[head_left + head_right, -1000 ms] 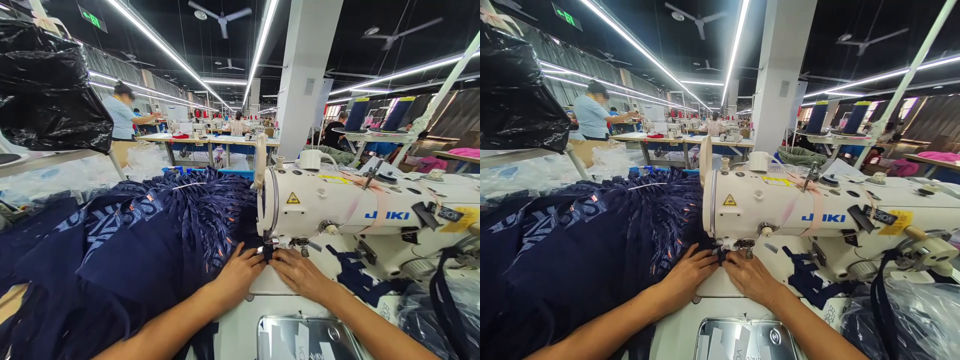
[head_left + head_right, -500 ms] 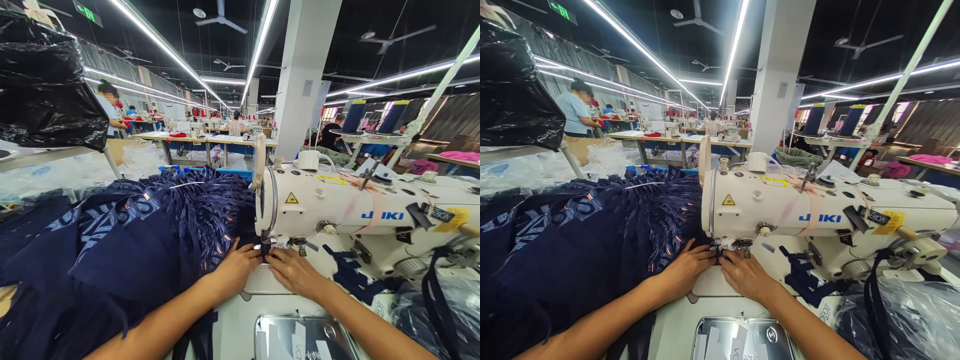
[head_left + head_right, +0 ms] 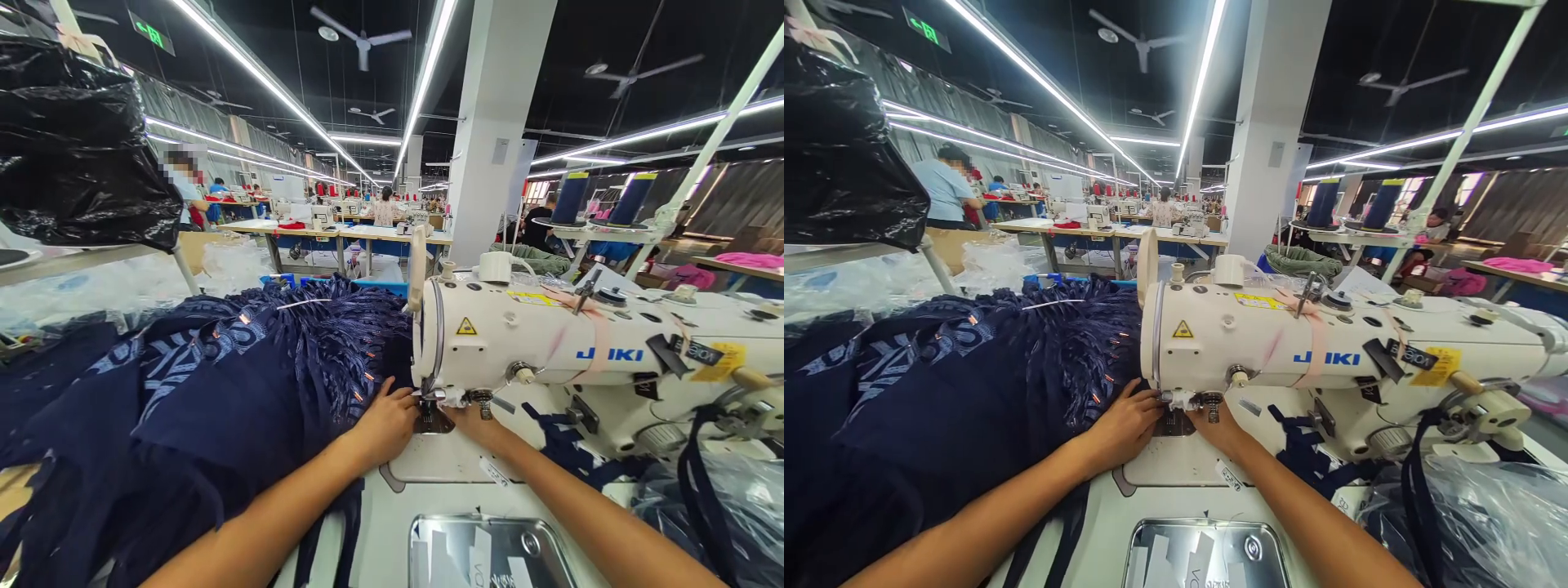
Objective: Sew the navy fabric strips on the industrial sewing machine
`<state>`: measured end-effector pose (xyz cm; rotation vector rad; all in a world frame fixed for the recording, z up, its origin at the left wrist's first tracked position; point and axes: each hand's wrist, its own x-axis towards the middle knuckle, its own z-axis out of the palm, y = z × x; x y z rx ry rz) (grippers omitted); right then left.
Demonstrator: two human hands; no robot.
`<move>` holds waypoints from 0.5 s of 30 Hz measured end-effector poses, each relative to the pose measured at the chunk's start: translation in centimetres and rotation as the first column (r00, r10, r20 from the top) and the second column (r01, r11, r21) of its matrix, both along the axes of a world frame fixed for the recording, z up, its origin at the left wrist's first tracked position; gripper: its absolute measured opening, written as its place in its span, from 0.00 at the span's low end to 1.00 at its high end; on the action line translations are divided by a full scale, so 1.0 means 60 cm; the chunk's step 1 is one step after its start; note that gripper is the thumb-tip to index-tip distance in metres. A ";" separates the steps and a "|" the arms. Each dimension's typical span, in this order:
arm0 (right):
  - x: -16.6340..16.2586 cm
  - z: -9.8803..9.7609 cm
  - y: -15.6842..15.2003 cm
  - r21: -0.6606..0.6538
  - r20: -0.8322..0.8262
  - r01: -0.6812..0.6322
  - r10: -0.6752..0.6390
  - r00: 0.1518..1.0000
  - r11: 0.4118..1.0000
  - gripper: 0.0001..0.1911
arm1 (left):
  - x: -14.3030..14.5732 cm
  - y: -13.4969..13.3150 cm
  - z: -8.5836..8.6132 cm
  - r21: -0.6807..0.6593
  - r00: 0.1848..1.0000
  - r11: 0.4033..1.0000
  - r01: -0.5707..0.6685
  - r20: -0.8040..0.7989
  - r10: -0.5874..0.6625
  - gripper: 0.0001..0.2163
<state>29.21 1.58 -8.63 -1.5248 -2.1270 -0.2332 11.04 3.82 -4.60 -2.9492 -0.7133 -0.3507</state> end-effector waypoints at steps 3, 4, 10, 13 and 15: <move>0.005 -0.001 -0.002 0.016 0.020 -0.017 0.017 1.000 1.000 0.14 | -0.001 -0.011 -0.013 0.228 0.996 0.973 -0.042 -0.064 0.058 0.09; 0.009 0.000 -0.008 0.018 0.030 -0.033 0.033 0.999 0.999 0.14 | -0.002 -0.015 -0.017 0.282 0.992 0.957 -0.065 -0.081 0.092 0.09; 0.027 0.014 -0.054 0.129 0.185 -0.120 0.095 0.978 0.984 0.19 | -0.006 -0.015 -0.019 0.295 0.976 0.947 -0.127 -0.134 0.173 0.15; 0.024 0.012 -0.052 0.150 0.178 -0.140 0.113 0.978 0.979 0.16 | -0.003 -0.006 -0.007 0.250 0.981 0.965 -0.081 -0.153 0.122 0.16; 0.021 0.005 -0.045 0.162 0.180 -0.135 0.105 0.978 0.978 0.15 | 0.000 -0.002 0.000 0.235 0.984 0.970 -0.058 -0.153 0.095 0.15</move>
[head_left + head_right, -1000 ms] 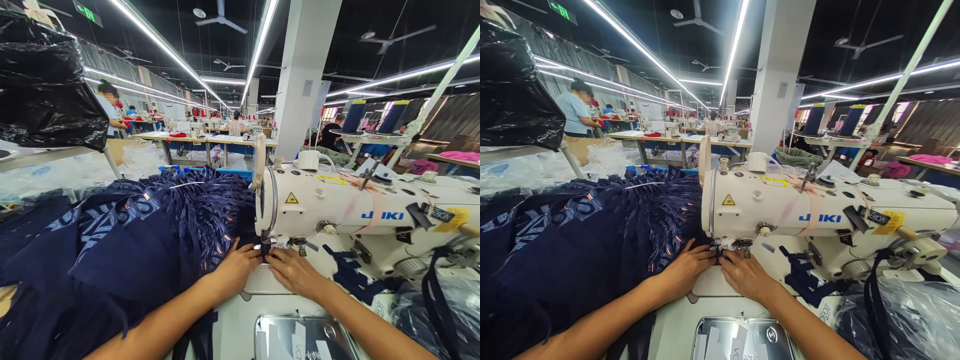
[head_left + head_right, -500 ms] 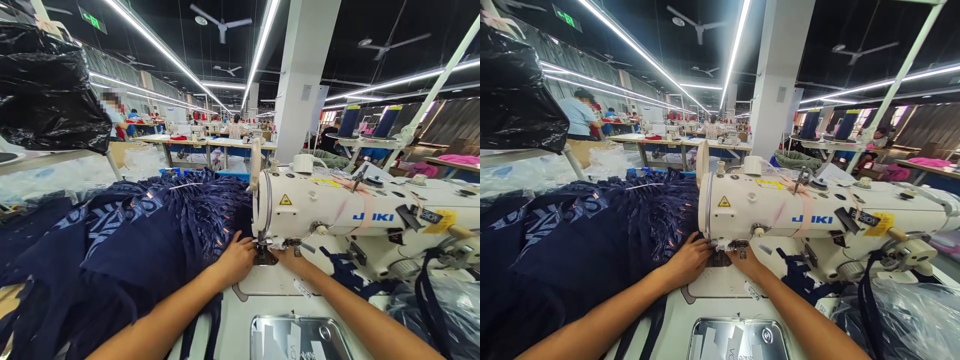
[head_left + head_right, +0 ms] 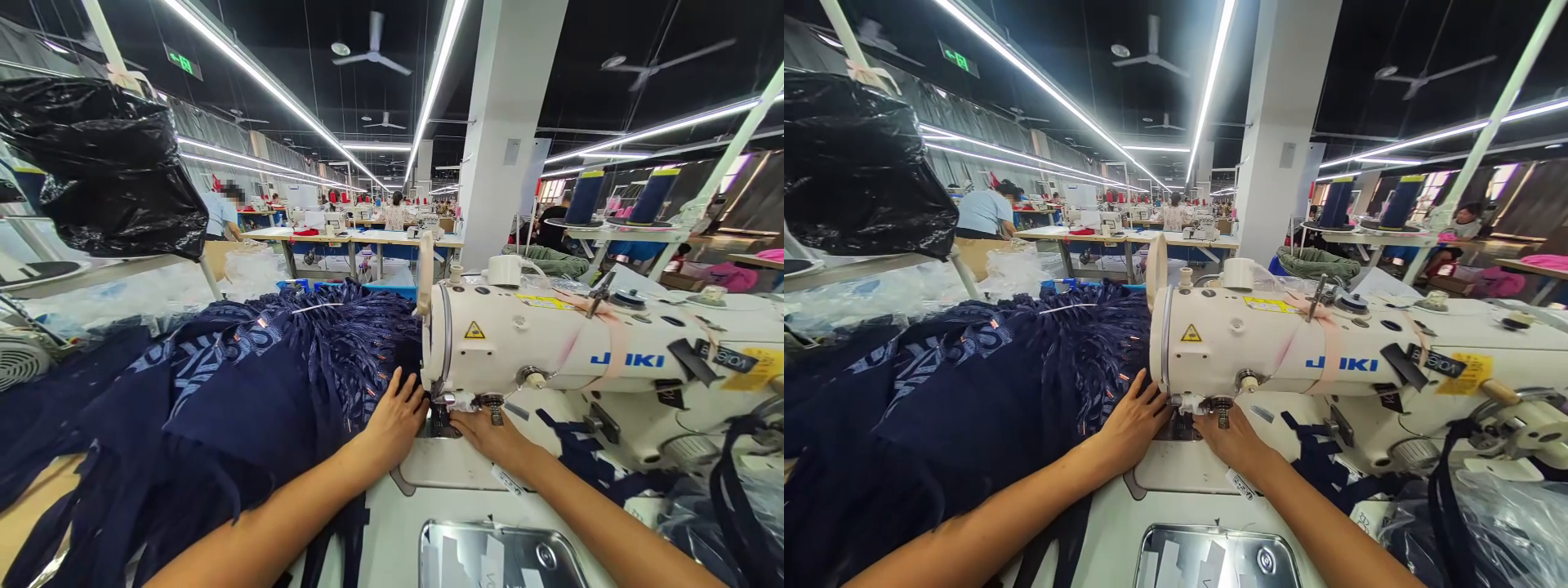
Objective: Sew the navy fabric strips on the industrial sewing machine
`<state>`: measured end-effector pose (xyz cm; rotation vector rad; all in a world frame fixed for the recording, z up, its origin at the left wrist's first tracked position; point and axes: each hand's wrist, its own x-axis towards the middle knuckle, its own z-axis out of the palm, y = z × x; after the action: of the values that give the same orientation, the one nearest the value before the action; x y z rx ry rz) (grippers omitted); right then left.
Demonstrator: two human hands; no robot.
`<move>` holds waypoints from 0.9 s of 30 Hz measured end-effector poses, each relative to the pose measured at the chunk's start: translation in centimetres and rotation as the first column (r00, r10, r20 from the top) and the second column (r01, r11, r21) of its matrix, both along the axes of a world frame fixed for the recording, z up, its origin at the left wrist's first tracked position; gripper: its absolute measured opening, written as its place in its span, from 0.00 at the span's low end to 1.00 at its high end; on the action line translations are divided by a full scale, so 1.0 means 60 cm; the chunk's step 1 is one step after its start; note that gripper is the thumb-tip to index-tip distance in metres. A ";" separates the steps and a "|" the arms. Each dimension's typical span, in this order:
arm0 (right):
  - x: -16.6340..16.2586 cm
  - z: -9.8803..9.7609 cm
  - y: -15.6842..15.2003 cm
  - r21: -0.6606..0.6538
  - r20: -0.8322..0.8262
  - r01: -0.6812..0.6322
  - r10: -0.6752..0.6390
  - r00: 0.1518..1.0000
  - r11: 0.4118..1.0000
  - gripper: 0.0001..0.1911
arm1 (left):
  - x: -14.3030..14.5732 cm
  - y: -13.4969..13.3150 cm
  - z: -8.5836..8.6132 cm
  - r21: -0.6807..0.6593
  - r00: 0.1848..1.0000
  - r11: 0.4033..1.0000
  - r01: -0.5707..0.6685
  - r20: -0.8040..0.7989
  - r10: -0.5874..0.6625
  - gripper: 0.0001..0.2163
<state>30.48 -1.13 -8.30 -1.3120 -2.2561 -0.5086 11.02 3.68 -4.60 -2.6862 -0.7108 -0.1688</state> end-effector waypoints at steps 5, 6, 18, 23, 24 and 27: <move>-0.001 -0.020 0.008 -0.049 -0.006 0.039 -0.039 0.999 0.998 0.14 | 0.002 0.001 0.005 -0.009 1.000 1.000 0.011 0.000 -0.011 0.15; -0.001 -0.023 0.008 -0.053 -0.013 0.045 -0.045 0.999 0.998 0.14 | 0.001 0.001 0.004 -0.010 1.000 1.000 0.013 -0.003 -0.013 0.15; -0.018 -0.027 0.002 -0.024 0.012 0.184 -0.183 0.983 0.983 0.15 | 0.004 0.008 0.003 -0.023 1.000 0.999 0.026 0.005 -0.026 0.14; -0.029 -0.040 0.002 0.023 0.045 0.296 -0.297 0.954 0.955 0.16 | 0.009 0.016 0.001 -0.027 0.999 0.999 0.038 0.001 -0.038 0.12; -0.030 -0.043 0.003 0.021 0.048 0.309 -0.310 0.950 0.951 0.16 | 0.010 0.018 0.001 -0.027 0.999 0.999 0.041 0.002 -0.041 0.12; -0.029 -0.048 0.005 0.010 0.045 0.310 -0.310 0.950 0.951 0.17 | 0.011 0.021 -0.001 -0.024 0.999 0.999 0.047 0.016 -0.047 0.12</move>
<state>28.73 -0.85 -11.17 -1.6813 -2.0914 -0.6550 11.70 4.96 -4.63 -2.7294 -0.6587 -0.1940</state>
